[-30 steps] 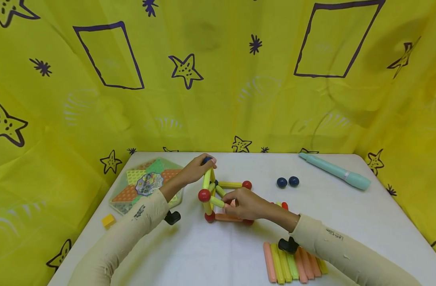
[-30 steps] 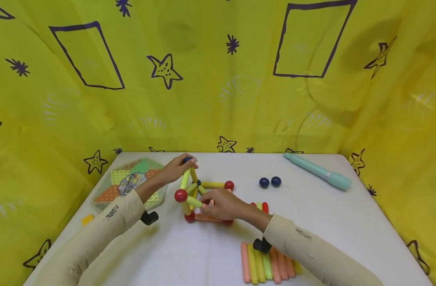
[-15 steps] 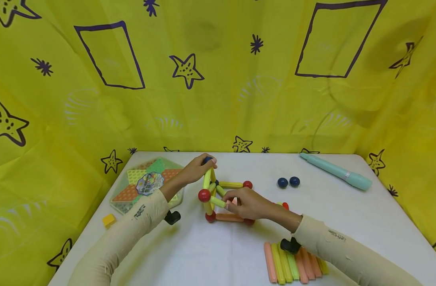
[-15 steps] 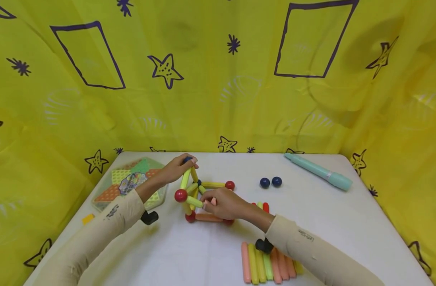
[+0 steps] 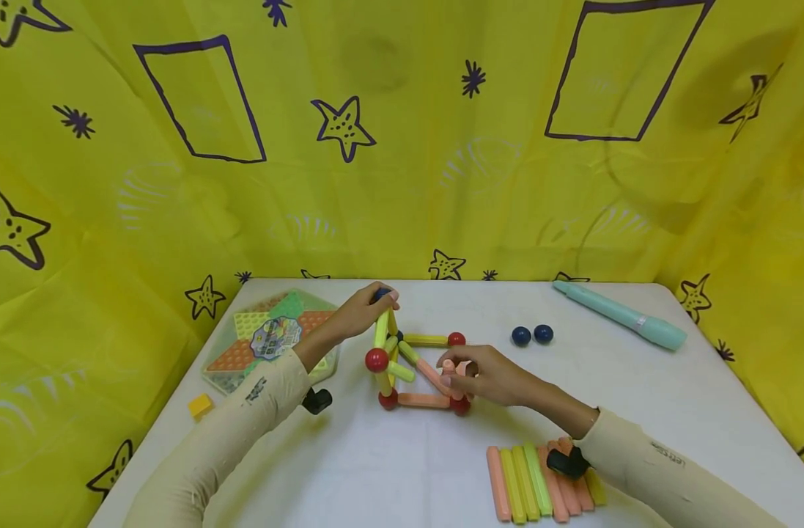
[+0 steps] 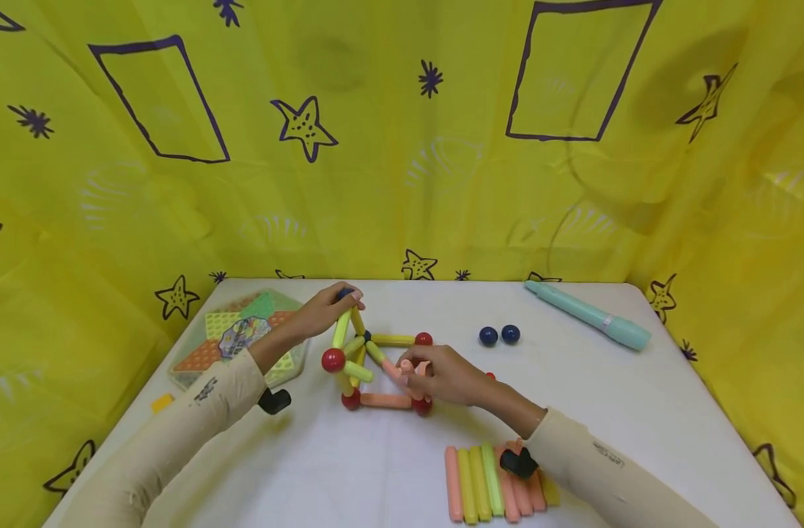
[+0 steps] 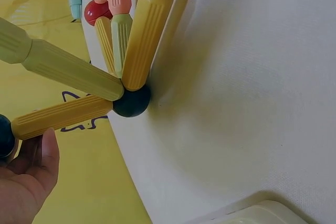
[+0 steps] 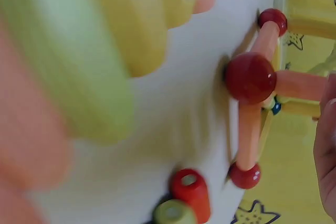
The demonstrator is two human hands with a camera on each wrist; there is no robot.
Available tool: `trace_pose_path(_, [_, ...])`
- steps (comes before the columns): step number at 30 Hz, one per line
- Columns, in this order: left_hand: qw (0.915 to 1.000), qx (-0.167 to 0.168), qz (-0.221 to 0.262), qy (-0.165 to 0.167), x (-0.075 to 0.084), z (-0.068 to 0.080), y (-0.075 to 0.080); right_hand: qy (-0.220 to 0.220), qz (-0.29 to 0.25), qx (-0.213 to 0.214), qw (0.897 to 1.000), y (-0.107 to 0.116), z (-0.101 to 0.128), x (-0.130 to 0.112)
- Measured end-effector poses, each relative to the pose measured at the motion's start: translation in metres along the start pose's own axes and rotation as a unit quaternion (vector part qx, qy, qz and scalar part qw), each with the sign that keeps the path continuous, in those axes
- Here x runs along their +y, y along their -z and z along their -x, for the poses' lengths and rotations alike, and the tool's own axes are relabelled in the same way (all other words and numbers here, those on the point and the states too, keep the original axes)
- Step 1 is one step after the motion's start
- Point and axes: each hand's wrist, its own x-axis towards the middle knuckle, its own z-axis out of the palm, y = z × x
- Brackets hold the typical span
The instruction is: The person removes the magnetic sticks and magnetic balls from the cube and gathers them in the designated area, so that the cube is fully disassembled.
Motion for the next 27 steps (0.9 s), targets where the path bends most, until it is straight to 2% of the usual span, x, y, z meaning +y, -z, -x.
trace_pose_path(5, [1.0000, 0.000, 0.003, 0.000, 0.000, 0.000, 0.001, -0.001, 0.031, -0.023, 0.999, 0.004, 0.015, 0.010])
trace_pose_path(10, [1.0000, 0.002, 0.002, -0.001, 0.001, 0.000, 0.002, 0.015, 0.025, -0.041, 0.999, 0.003, 0.023, 0.016])
trace_pose_path(19, [1.0000, -0.002, 0.007, -0.001, 0.003, 0.000, 0.000, 0.025, 0.021, -0.049, 0.998, -0.002, 0.020, 0.015])
trace_pose_path(20, [1.0000, -0.005, 0.008, 0.001, 0.008, 0.003, 0.001, 0.026, 0.022, -0.048, 0.998, -0.003, 0.019, 0.015])
trace_pose_path(26, [1.0000, -0.006, 0.007, 0.000, 0.006, 0.002, -0.002, 0.016, 0.035, -0.045, 0.998, -0.004, 0.016, 0.013])
trace_pose_path(27, [1.0000, -0.004, 0.006, -0.003, 0.001, -0.001, -0.003, 0.013, 0.039, -0.045, 0.998, -0.004, 0.016, 0.013])
